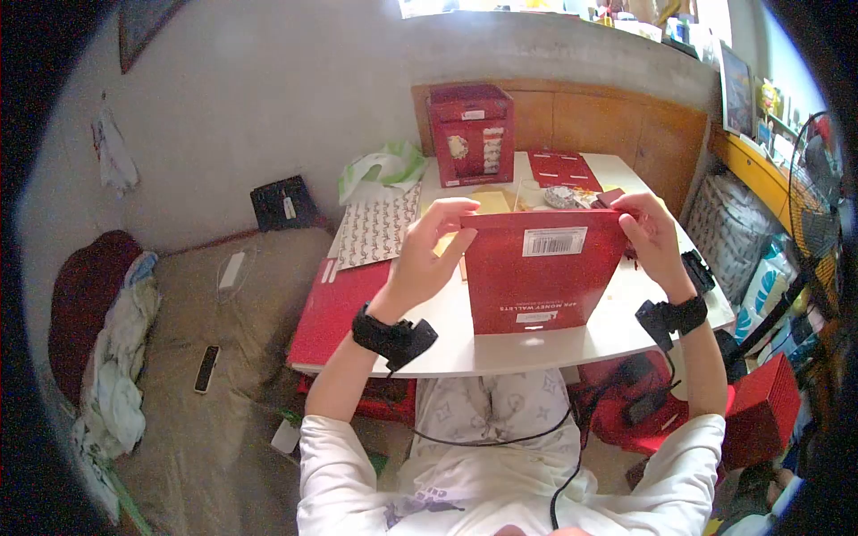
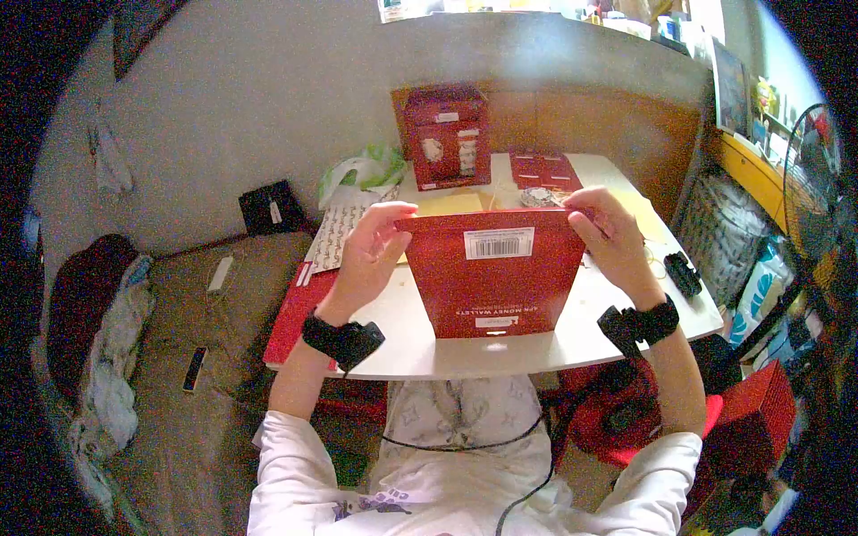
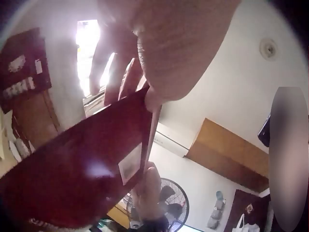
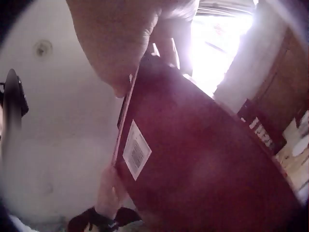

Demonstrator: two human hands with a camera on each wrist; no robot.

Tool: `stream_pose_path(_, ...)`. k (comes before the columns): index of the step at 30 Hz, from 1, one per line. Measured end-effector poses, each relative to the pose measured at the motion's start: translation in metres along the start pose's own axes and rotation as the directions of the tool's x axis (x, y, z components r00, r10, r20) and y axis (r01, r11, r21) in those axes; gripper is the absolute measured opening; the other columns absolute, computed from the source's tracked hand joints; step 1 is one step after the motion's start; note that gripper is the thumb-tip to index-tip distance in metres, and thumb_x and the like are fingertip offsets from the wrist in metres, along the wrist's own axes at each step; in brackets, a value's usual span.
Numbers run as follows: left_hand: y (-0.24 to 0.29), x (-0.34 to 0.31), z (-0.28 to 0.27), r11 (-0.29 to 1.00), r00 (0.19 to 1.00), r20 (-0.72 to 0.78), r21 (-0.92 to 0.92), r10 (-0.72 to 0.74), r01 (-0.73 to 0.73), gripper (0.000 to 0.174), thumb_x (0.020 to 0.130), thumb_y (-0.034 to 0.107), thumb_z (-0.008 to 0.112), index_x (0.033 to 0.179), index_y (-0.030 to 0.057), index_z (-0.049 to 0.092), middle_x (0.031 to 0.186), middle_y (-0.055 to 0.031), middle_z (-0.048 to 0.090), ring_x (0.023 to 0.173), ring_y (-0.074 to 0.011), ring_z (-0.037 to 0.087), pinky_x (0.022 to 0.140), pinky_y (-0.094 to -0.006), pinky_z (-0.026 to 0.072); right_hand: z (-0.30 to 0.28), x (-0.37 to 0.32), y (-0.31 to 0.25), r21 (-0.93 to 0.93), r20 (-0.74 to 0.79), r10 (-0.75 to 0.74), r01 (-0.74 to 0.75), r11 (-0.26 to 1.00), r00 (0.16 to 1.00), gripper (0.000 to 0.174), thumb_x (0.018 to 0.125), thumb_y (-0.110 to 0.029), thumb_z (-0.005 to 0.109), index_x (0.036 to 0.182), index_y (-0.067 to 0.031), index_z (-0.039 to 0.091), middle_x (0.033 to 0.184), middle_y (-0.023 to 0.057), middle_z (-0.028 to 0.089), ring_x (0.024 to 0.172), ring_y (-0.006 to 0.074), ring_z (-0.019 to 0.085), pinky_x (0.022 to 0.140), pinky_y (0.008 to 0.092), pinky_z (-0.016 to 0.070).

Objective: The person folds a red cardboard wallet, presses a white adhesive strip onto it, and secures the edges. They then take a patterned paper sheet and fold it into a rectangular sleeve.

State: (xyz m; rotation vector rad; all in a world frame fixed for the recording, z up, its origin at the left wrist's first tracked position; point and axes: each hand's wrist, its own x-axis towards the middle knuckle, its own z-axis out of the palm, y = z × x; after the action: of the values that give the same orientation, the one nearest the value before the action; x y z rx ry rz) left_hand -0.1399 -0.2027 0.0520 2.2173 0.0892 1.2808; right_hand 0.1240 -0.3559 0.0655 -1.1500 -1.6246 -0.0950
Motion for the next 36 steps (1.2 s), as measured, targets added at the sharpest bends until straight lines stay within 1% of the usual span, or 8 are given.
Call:
stream_pose_path(3,-0.004,-0.004,0.021,0.963,0.99,-0.13,-0.255,0.056,-0.088,0.026,0.087,0.008,0.051,0.112,0.0018,0.045,0.102,-0.0088,0.054,0.098,-0.0136,0.052,0.085,-0.0283,0.0409,0.006,-0.007,0.001,0.191,-0.011,0.054,-0.051,0.98,0.998,0.018,0.086,-0.01,0.055,0.102,-0.0031,0.051,0.097,0.0034,0.053,0.089,0.0099,0.05,0.081,0.023,0.0402)
stream_pose_path(5,-0.001,-0.007,0.034,0.93,0.973,-0.232,-0.355,0.009,-0.094,0.027,0.09,0.008,0.046,0.116,0.0024,0.039,0.104,-0.0079,0.051,0.101,-0.0124,0.048,0.088,-0.0269,0.0366,0.02,-0.009,0.002,0.305,-0.177,0.065,-0.008,0.952,0.982,0.019,0.087,-0.012,0.054,0.103,-0.0034,0.05,0.095,0.0036,0.053,0.088,0.0102,0.05,0.08,0.0229,0.0406)
stream_pose_path(9,0.003,-0.006,0.051,0.856,0.925,-0.36,-0.509,-0.118,-0.088,0.02,0.092,0.013,0.045,0.109,0.0025,0.044,0.094,-0.0036,0.052,0.087,-0.0075,0.047,0.08,-0.0223,0.0371,0.037,-0.014,0.002,0.224,-0.338,0.099,-0.022,0.974,0.936,0.018,0.087,-0.012,0.054,0.102,-0.0034,0.049,0.097,0.0038,0.052,0.089,0.0104,0.05,0.077,0.0224,0.0417)
stream_pose_path(12,0.004,-0.007,0.048,0.963,0.907,-0.402,-0.268,-0.121,0.009,0.016,0.091,0.016,0.048,0.1,0.0028,0.049,0.085,0.0002,0.052,0.077,-0.0043,0.044,0.069,-0.0191,0.0367,0.044,-0.011,0.004,0.255,-0.392,0.096,0.008,0.967,0.915,0.018,0.087,-0.012,0.055,0.102,-0.0031,0.05,0.097,0.0041,0.052,0.089,0.0106,0.05,0.077,0.0231,0.0422)
stream_pose_path(17,0.007,0.002,0.041,0.977,0.849,-0.518,-0.211,-0.102,-0.011,0.016,0.09,0.018,0.052,0.087,0.0022,0.052,0.073,0.0035,0.05,0.068,-0.0025,0.041,0.058,-0.0187,0.0344,0.053,0.0,0.005,0.23,-0.448,0.093,0.014,0.973,0.889,0.021,0.087,-0.015,0.056,0.104,-0.0032,0.051,0.097,0.0043,0.053,0.088,0.0108,0.051,0.078,0.0233,0.0429)
stream_pose_path(21,-0.004,0.011,0.036,0.986,0.802,-0.591,-0.166,-0.085,-0.018,0.018,0.089,0.017,0.053,0.08,0.0014,0.053,0.066,0.0041,0.047,0.063,-0.0026,0.04,0.055,-0.0193,0.0336,0.065,0.011,0.001,0.393,-0.455,0.168,0.028,0.919,0.874,0.02,0.087,-0.016,0.056,0.102,-0.0034,0.053,0.093,0.0032,0.055,0.084,0.0097,0.052,0.076,0.0216,0.0427)
stream_pose_path(27,-0.027,0.011,0.031,0.98,0.798,-0.59,-0.201,-0.118,-0.005,0.019,0.089,0.018,0.051,0.08,0.0017,0.052,0.066,0.0034,0.046,0.064,-0.0033,0.039,0.057,-0.0198,0.0337,0.066,0.012,0.015,0.341,-0.44,0.068,0.097,0.935,0.896,0.017,0.087,-0.015,0.056,0.099,-0.0037,0.054,0.09,0.002,0.056,0.08,0.0082,0.051,0.07,0.0204,0.0413)
stream_pose_path(36,-0.009,0.002,0.037,0.979,0.789,-0.613,-0.134,0.038,-0.151,0.012,0.088,0.014,0.049,0.087,0.0022,0.052,0.076,0.0005,0.051,0.073,-0.0063,0.045,0.067,-0.0209,0.0376,0.065,0.008,0.003,0.399,-0.425,-0.056,0.243,0.884,0.903,0.018,0.087,-0.009,0.055,0.103,-0.0033,0.051,0.092,0.0025,0.055,0.084,0.0092,0.052,0.075,0.0215,0.0424)
